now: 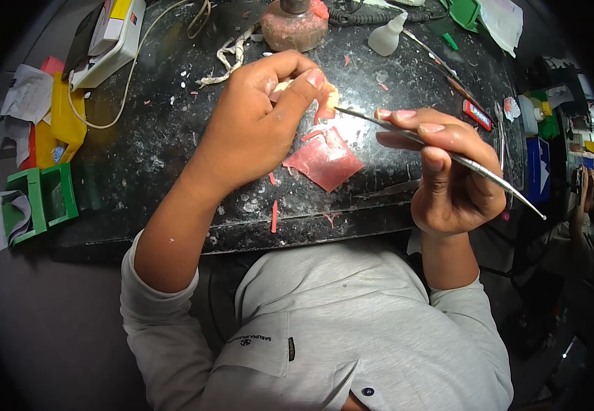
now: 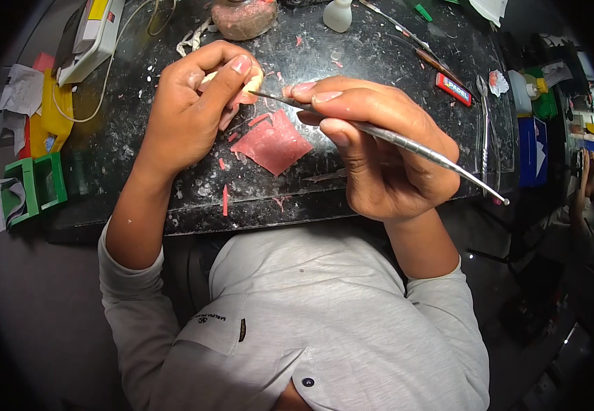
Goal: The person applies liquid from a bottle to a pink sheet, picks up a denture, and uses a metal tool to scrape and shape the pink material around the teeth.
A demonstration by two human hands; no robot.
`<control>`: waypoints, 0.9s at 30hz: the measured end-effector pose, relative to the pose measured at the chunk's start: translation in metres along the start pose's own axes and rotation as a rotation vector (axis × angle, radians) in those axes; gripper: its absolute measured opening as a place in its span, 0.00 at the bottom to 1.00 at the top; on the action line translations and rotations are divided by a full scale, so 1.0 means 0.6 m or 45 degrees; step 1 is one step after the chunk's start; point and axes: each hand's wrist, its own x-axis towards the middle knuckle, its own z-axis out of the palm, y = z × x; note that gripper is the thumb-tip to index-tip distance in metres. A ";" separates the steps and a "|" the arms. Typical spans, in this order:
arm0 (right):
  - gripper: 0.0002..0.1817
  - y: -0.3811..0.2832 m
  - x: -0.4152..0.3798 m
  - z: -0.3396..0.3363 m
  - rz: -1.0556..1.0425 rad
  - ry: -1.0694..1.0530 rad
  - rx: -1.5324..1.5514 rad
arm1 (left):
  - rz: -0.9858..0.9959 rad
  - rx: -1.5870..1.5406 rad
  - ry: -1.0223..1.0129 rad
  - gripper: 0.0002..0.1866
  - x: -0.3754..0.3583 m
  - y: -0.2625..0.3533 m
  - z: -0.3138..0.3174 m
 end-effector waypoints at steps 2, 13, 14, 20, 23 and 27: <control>0.11 0.001 0.002 -0.010 -0.048 -0.182 -0.133 | 0.001 0.008 0.019 0.12 -0.001 0.003 0.001; 0.07 -0.002 -0.004 -0.002 -0.026 0.010 0.056 | 0.377 0.448 0.137 0.10 -0.004 -0.004 -0.002; 0.06 -0.002 -0.004 -0.003 -0.038 -0.022 0.041 | 0.378 0.449 0.137 0.10 -0.004 -0.003 -0.002; 0.06 0.002 -0.004 -0.003 -0.047 -0.088 0.037 | 0.353 0.417 0.130 0.10 -0.005 -0.003 -0.001; 0.06 0.003 -0.004 -0.004 -0.051 -0.090 0.050 | 0.360 0.397 0.116 0.10 -0.004 -0.005 -0.002; 0.06 0.002 -0.003 -0.002 -0.046 -0.082 0.058 | 0.337 0.382 0.127 0.10 -0.004 -0.005 -0.001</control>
